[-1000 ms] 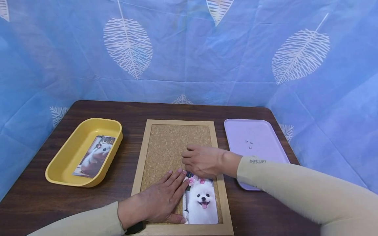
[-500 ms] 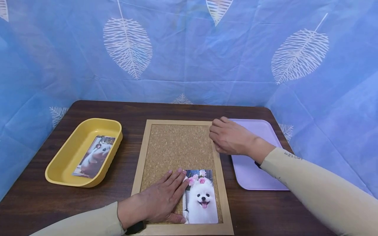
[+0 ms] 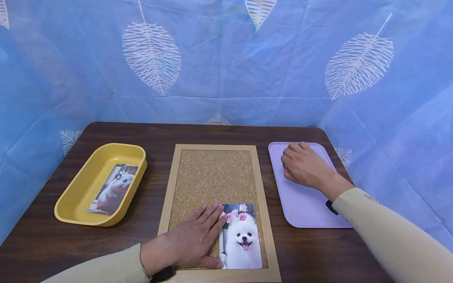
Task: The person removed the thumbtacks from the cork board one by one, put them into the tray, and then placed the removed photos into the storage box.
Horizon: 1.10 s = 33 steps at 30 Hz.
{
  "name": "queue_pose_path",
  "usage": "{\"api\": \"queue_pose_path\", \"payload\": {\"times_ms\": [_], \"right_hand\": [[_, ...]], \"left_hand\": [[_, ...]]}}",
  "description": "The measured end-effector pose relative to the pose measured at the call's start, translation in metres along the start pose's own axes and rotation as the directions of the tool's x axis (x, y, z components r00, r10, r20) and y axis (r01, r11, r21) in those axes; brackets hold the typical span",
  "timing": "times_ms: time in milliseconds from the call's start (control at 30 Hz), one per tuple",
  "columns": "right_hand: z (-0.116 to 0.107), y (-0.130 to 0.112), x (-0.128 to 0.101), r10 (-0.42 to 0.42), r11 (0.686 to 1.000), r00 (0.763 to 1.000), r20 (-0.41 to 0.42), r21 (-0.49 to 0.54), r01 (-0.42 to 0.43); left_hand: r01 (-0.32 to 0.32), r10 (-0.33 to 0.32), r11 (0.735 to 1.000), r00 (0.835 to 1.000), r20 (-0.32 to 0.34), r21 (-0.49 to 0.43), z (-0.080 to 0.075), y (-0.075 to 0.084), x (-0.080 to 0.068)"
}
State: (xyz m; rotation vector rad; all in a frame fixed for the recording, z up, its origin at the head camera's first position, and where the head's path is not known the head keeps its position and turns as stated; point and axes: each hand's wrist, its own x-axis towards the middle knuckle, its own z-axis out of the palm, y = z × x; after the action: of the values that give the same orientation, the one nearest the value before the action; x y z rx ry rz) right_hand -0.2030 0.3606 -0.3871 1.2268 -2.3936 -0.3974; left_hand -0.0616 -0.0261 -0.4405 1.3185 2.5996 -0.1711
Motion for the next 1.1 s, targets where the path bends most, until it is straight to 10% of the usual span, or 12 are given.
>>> {"api": "queue_pose_path", "payload": {"times_ms": [1100], "right_hand": [[0.03, -0.012, -0.035, 0.153, 0.987, 0.977, 0.146, -0.07, -0.144]], "left_hand": [[-0.006, 0.006, 1.0, 1.0, -0.005, -0.019, 0.001, 0.0, -0.001]]}}
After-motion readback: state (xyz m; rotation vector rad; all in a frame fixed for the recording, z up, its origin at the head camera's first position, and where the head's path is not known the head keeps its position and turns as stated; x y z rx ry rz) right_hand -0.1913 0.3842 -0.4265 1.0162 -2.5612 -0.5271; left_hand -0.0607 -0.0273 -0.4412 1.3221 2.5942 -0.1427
